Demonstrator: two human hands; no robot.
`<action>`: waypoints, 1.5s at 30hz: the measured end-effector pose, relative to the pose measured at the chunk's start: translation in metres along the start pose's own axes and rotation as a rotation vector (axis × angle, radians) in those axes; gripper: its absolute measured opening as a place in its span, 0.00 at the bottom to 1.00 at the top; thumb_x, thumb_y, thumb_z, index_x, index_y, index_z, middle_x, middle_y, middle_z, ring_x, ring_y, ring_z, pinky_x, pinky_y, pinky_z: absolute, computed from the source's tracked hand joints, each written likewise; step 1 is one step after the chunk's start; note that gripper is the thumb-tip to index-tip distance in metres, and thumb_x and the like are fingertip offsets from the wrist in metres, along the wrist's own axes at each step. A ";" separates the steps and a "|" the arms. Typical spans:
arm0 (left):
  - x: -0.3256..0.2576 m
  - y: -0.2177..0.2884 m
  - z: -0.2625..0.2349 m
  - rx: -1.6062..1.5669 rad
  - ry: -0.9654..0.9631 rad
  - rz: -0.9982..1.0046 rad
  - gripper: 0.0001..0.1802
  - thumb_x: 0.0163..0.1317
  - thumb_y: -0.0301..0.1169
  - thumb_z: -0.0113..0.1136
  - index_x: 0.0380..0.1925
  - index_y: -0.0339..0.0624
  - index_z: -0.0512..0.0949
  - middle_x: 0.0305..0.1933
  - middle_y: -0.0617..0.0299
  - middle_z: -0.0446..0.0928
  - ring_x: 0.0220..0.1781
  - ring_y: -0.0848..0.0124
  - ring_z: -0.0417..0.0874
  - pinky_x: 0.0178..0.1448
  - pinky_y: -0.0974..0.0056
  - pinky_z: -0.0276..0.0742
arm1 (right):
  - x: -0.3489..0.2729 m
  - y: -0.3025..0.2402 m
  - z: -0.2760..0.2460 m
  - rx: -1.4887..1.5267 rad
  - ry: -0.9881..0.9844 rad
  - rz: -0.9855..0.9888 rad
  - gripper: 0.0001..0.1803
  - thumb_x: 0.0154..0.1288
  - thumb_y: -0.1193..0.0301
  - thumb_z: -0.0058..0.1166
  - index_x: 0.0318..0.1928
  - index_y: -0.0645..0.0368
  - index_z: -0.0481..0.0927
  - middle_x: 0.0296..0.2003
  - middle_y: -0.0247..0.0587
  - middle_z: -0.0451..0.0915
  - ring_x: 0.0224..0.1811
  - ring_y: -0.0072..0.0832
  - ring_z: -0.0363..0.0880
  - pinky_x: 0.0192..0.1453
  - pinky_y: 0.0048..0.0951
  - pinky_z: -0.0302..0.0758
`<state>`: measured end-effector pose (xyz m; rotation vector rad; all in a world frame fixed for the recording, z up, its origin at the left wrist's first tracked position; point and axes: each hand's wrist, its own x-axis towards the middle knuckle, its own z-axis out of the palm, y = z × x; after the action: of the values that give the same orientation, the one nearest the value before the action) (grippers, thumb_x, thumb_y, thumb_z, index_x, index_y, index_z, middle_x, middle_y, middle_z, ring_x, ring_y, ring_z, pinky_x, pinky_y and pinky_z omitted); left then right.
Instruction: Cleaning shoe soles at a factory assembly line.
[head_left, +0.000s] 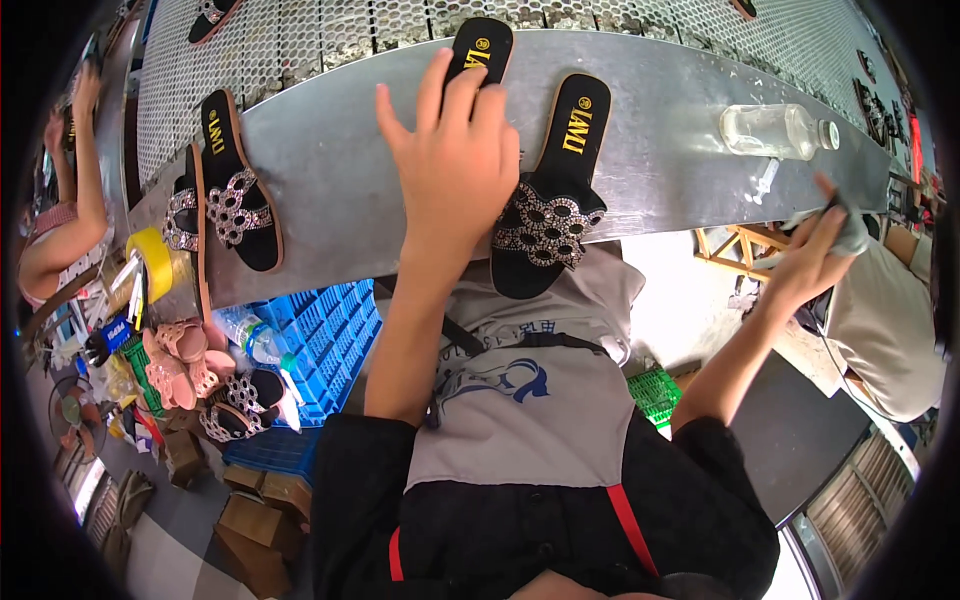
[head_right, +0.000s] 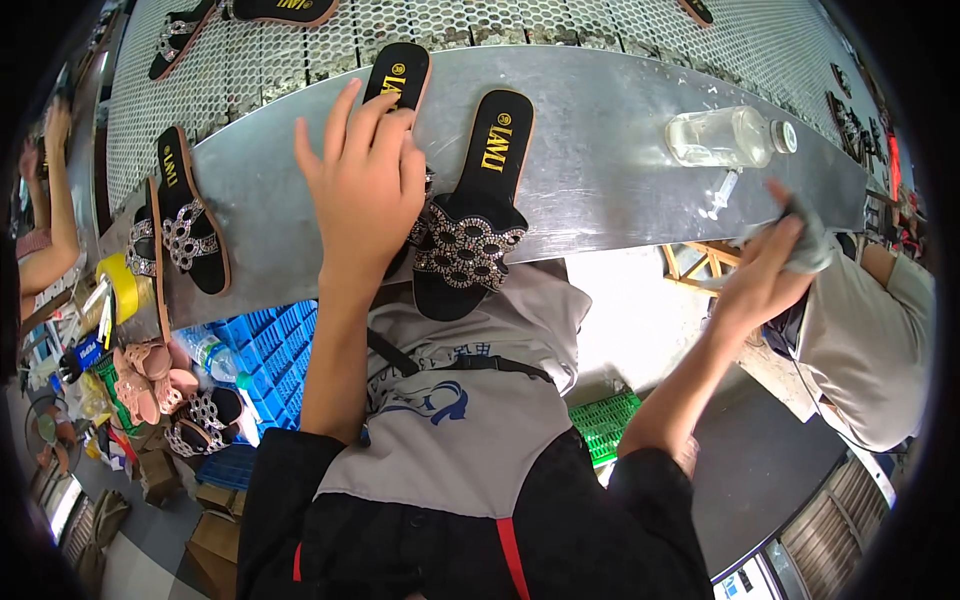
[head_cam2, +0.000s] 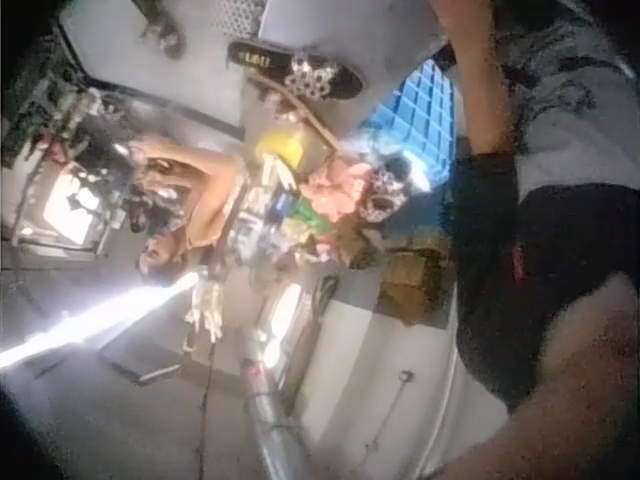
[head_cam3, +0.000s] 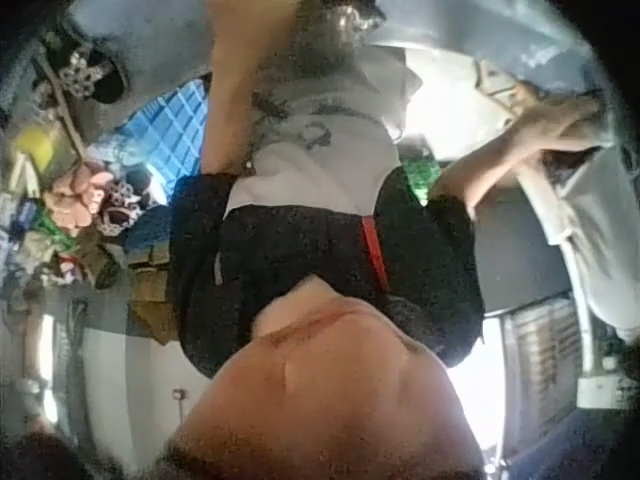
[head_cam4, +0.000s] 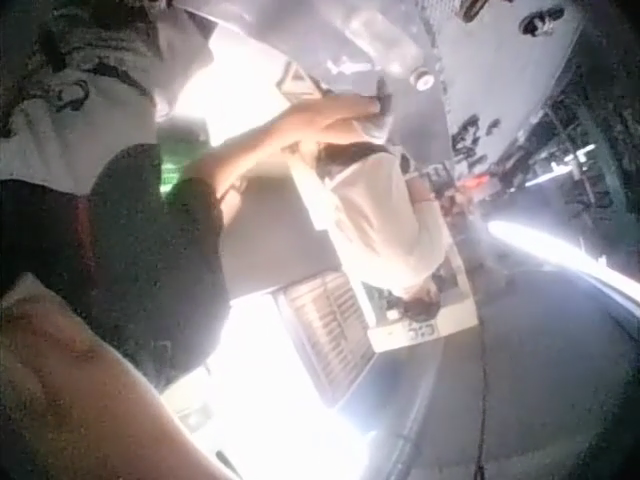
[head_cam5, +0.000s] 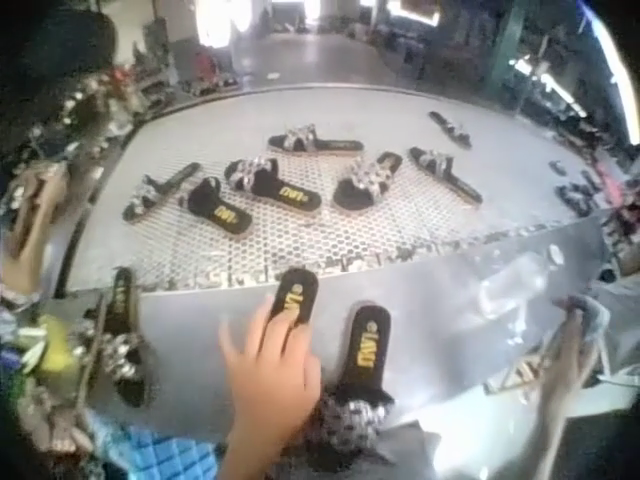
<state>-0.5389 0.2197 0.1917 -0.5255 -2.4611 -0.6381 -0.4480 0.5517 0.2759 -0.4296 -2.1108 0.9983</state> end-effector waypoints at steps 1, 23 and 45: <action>0.003 0.009 -0.011 0.113 -0.010 0.056 0.12 0.57 0.28 0.63 0.42 0.41 0.83 0.56 0.55 0.82 0.68 0.53 0.79 0.72 0.24 0.58 | -0.023 0.008 0.002 0.114 -0.105 0.041 0.20 0.87 0.65 0.42 0.55 0.67 0.85 0.26 0.23 0.70 0.23 0.06 0.54 0.27 0.19 0.51; -0.059 0.015 -0.048 -0.194 -0.373 0.211 0.19 0.50 0.41 0.73 0.44 0.55 0.83 0.51 0.71 0.80 0.72 0.64 0.75 0.83 0.25 0.46 | -0.096 0.004 0.082 -0.323 -0.918 -0.759 0.08 0.50 0.75 0.63 0.34 0.53 0.81 0.46 0.36 0.81 0.26 0.35 0.82 0.29 0.37 0.81; -0.057 0.001 -0.049 -0.259 -0.398 0.263 0.16 0.48 0.38 0.73 0.40 0.53 0.88 0.50 0.71 0.85 0.69 0.63 0.79 0.85 0.32 0.47 | -0.069 0.025 0.079 -0.387 -0.954 -0.968 0.05 0.53 0.71 0.65 0.32 0.53 0.83 0.44 0.30 0.83 0.24 0.29 0.80 0.28 0.32 0.80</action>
<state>-0.4750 0.1816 0.1951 -1.1547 -2.6133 -0.8095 -0.4614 0.4875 0.1906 1.0353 -2.8186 0.1718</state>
